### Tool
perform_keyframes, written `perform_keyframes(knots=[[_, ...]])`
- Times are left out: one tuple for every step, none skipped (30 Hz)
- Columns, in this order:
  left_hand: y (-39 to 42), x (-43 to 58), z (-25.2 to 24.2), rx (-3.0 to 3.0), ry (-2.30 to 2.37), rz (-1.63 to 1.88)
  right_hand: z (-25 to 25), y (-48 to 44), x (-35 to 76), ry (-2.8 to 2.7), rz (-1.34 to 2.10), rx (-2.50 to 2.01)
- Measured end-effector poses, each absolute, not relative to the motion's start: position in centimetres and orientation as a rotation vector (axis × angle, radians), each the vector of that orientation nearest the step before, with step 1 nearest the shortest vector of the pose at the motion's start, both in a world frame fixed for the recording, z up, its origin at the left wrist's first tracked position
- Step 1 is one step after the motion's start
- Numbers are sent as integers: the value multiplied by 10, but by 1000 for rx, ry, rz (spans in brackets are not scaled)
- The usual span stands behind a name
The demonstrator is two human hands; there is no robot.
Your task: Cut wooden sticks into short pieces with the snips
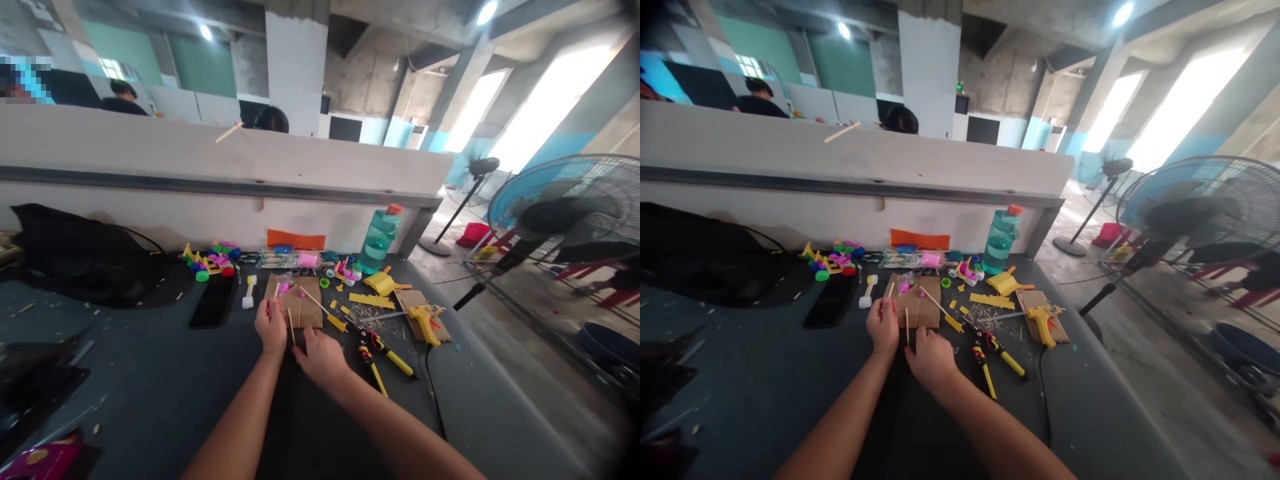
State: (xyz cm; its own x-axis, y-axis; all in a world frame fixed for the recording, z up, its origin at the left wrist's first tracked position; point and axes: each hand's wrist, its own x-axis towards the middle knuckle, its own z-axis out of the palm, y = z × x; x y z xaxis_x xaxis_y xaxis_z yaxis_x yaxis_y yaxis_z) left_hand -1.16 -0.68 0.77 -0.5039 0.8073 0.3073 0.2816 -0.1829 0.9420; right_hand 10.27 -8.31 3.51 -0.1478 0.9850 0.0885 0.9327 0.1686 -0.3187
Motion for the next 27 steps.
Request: perform_keyframes(knots=[[-8, -13, 9, 1214, 1682, 1746, 31, -83, 98, -2166, 265, -1862], [-11, -13, 10, 1191, 1678, 1750, 27, -83, 95, -2160, 259, -1874], [-14, -12, 11, 1181, 1660, 1738, 24, -83, 93, -2156, 254, -1877], [-17, -11, 12, 1181, 1635, 1714, 21, -83, 93, -2151, 251, -1874], [-21, -9, 13, 1189, 1606, 1684, 20, -83, 94, -2147, 248, -1868], [-26, -8, 14, 1200, 1578, 1653, 19, -84, 95, -2140, 246, -1861], [-30, -6, 14, 1212, 1553, 1629, 19, -85, 97, -2128, 244, -1853], [-34, -5, 14, 1232, 1535, 1604, 18, -86, 99, -2113, 241, -1847], [-38, -4, 14, 1261, 1526, 1578, 18, -87, 100, -2092, 238, -1840], [-41, -4, 14, 1294, 1524, 1551, 18, -88, 101, -2067, 235, -1835], [-44, -5, 13, 1327, 1525, 1523, 17, -88, 102, -2039, 233, -1830], [-47, -6, 13, 1355, 1527, 1498, 16, -88, 103, -2008, 230, -1828], [-49, -7, 13, 1383, 1530, 1475, 15, -88, 104, -1975, 229, -1828], [-51, -8, 13, 1410, 1534, 1457, 13, -87, 105, -1944, 228, -1828], [-52, -9, 13, 1437, 1537, 1441, 12, -86, 106, -1915, 228, -1831], [-53, -9, 13, 1486, 1544, 1414, 11, -85, 107, -1889, 229, -1833], [-54, -9, 14, 1535, 1554, 1383, 10, -84, 107, -1870, 233, -1833], [-54, -9, 14, 1575, 1561, 1359, 9, -83, 108, -1857, 238, -1832], [-54, -8, 14, 1606, 1567, 1339, 9, -82, 109, -1850, 246, -1827], [-54, -7, 14, 1629, 1566, 1326, 8, -81, 109, -1847, 254, -1821], [-55, -6, 14, 1647, 1561, 1314, 8, -81, 109, -1846, 263, -1814], [-55, -5, 14, 1658, 1555, 1305, 8, -81, 109, -1845, 273, -1806], [-55, -5, 14, 1664, 1551, 1297, 8, -80, 109, -1844, 282, -1799], [-55, -5, 13, 1660, 1550, 1290, 8, -80, 109, -1841, 292, -1794], [-55, -5, 14, 1645, 1558, 1291, 8, -81, 109, -1837, 301, -1791], [-55, -6, 14, 1620, 1567, 1292, 8, -81, 109, -1833, 309, -1790], [-55, -6, 14, 1583, 1578, 1302, 7, -80, 109, -1827, 317, -1791]])
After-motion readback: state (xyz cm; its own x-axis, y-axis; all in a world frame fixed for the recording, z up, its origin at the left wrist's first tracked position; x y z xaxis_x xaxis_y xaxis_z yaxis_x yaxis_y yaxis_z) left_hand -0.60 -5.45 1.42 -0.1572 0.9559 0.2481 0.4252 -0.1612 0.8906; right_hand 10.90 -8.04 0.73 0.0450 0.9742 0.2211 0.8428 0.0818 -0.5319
